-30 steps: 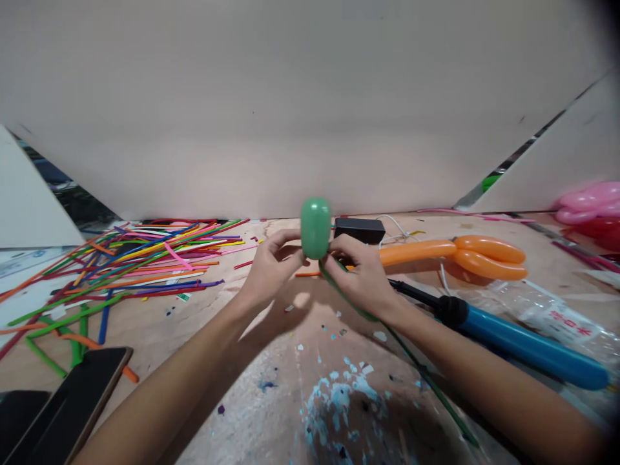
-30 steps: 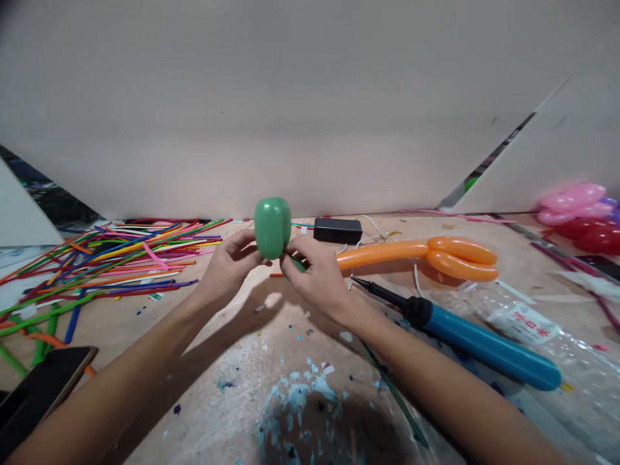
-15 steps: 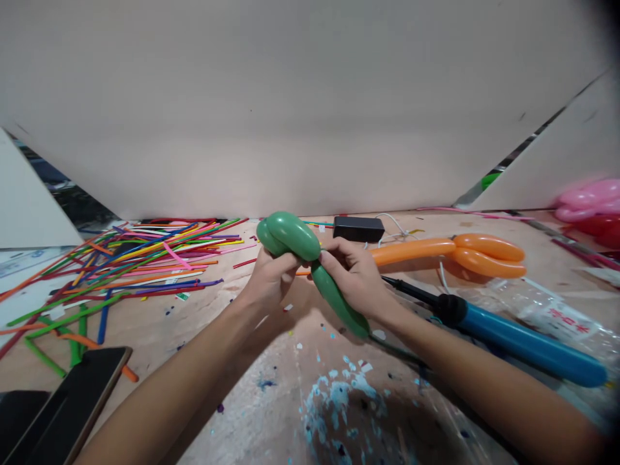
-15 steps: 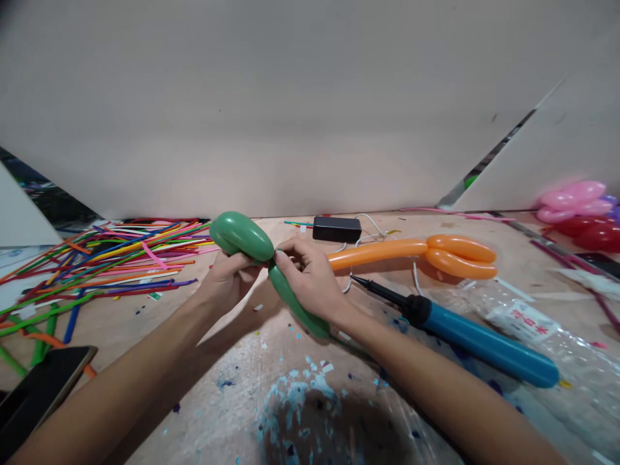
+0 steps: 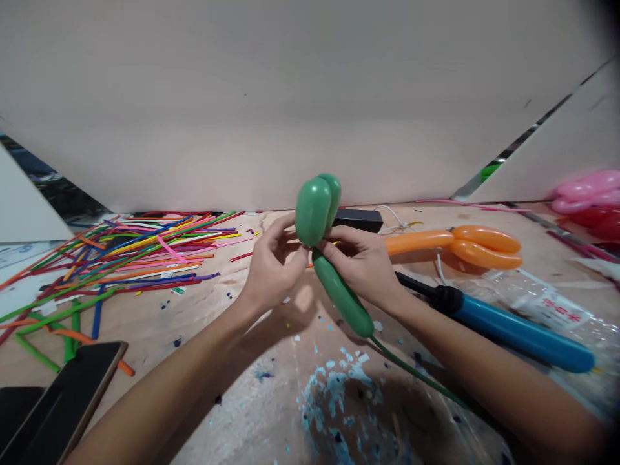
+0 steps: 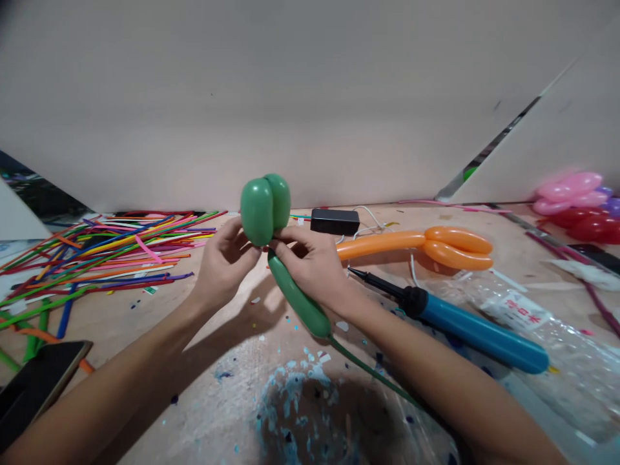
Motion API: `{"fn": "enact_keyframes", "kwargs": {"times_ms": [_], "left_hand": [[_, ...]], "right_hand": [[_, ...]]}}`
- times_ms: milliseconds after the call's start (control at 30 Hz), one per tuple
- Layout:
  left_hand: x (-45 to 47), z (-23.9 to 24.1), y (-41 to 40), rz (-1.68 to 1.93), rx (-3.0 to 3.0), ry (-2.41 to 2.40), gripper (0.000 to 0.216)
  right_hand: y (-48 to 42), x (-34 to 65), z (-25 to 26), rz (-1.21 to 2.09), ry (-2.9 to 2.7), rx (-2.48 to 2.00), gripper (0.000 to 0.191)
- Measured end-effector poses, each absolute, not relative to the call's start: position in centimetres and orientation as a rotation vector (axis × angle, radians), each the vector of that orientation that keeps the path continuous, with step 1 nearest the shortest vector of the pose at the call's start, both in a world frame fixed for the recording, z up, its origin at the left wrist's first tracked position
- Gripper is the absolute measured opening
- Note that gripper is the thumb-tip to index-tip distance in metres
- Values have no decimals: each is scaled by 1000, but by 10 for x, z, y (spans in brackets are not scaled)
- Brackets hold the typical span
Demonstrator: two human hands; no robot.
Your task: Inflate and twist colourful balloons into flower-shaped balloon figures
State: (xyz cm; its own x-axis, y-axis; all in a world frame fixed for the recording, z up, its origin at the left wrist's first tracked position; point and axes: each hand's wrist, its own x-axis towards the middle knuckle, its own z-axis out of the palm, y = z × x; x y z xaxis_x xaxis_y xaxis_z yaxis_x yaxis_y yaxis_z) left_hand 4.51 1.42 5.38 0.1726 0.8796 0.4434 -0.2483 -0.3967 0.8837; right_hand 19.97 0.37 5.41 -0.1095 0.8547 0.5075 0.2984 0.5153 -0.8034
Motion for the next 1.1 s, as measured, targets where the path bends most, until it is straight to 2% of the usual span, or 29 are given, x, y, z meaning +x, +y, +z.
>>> {"fn": "enact_keyframes", "kwargs": {"times_ms": [100, 233, 400, 600, 833, 867, 1000, 1033, 1100], "left_hand": [[48, 52, 11, 1368, 1435, 649, 33], [46, 46, 17, 1447, 1406, 775, 25], [42, 48, 17, 1312, 1443, 912, 8], [40, 52, 15, 1204, 1450, 877, 13], [31, 55, 16, 1083, 1598, 844, 19], [31, 55, 15, 1080, 1611, 865, 18], [31, 50, 14, 1080, 1672, 947, 11], [31, 49, 14, 1075, 1686, 956, 10], [31, 47, 14, 1064, 1709, 970, 10]], "right_hand": [[2, 199, 49, 439, -1756, -1022, 15], [0, 200, 44, 184, -1928, -970, 19], [0, 207, 43, 5, -1954, -878, 20], [-1, 209, 40, -126, -2016, -793, 20], [-6, 203, 44, 138, -1869, -911, 12], [-6, 203, 44, 244, -1829, -942, 16], [-3, 205, 47, 703, -1694, -1022, 55], [-2, 205, 48, 777, -1693, -1024, 57], [0, 204, 51, 855, -1725, -1025, 43]]}}
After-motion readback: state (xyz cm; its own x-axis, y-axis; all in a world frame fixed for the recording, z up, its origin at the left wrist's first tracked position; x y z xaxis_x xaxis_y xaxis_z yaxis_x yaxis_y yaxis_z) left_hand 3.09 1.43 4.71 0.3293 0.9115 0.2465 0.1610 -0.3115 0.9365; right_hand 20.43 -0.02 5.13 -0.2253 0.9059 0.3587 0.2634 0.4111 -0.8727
